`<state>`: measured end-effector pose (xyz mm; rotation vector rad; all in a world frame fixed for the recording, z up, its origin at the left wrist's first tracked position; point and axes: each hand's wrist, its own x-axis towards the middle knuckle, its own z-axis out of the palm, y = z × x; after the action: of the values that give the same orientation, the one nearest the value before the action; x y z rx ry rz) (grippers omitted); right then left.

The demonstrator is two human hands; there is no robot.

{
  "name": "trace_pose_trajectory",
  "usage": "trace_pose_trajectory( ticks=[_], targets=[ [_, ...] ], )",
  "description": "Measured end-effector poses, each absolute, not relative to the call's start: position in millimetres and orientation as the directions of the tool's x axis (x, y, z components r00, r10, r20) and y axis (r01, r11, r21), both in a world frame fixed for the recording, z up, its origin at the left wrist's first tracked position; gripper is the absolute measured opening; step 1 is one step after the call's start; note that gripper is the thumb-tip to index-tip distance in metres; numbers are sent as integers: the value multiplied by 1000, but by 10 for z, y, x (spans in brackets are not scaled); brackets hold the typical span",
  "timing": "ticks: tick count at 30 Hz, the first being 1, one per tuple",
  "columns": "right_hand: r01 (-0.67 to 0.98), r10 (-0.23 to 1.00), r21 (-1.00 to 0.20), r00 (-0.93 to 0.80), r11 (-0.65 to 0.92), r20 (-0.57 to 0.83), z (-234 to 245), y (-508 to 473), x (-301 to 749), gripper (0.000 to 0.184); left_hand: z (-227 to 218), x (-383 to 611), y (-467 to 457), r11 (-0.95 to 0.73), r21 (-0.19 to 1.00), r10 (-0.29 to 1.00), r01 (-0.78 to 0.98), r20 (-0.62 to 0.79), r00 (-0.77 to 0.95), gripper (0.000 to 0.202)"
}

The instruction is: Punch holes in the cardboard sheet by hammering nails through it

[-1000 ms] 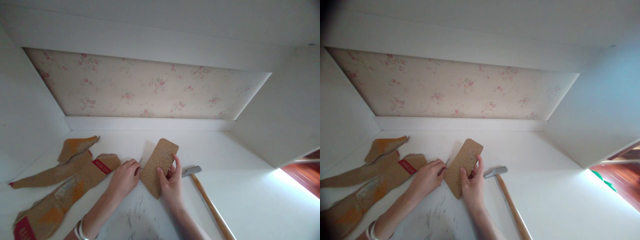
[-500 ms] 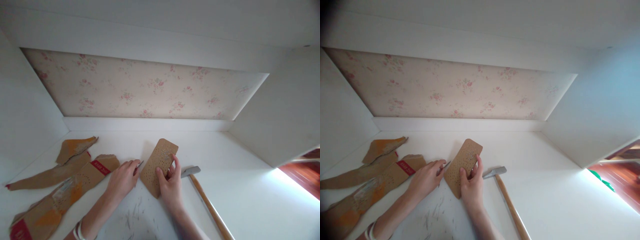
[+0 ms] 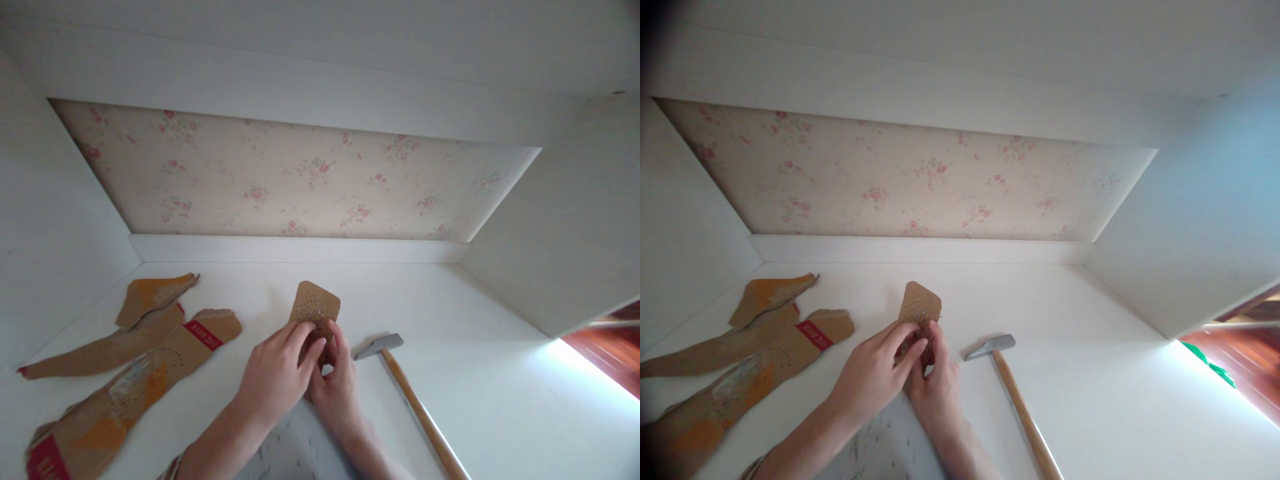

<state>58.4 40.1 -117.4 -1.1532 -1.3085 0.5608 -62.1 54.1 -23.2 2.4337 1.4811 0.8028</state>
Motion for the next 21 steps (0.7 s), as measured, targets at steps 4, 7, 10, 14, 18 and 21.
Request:
trace_pose_trajectory(
  ticks=[4,7,10,14,18,21],
  targets=[
    [335,849,-852,211,402,484,-1137,377,577,51,-271,-624,553,-506,317,847,802,358,393,23],
    [329,853,-850,191,411,486,-1112,370,573,54,-291,-648,558,-530,234,823,815,372,429,26],
    [283,879,-880,183,383,441,-1094,366,574,57,-313,-654,547,-547,153,796,823,400,455,24],
    [256,905,-906,176,338,387,-1079,358,572,58,-354,-651,535,-554,32,755,832,439,487,26],
    [267,916,-921,206,285,343,-1061,361,568,58,-386,-659,535,-546,-18,738,838,463,491,29],
    [210,922,-951,270,225,278,-1017,400,578,63,-365,-683,512,-535,0,734,845,494,465,31]
  ],
)
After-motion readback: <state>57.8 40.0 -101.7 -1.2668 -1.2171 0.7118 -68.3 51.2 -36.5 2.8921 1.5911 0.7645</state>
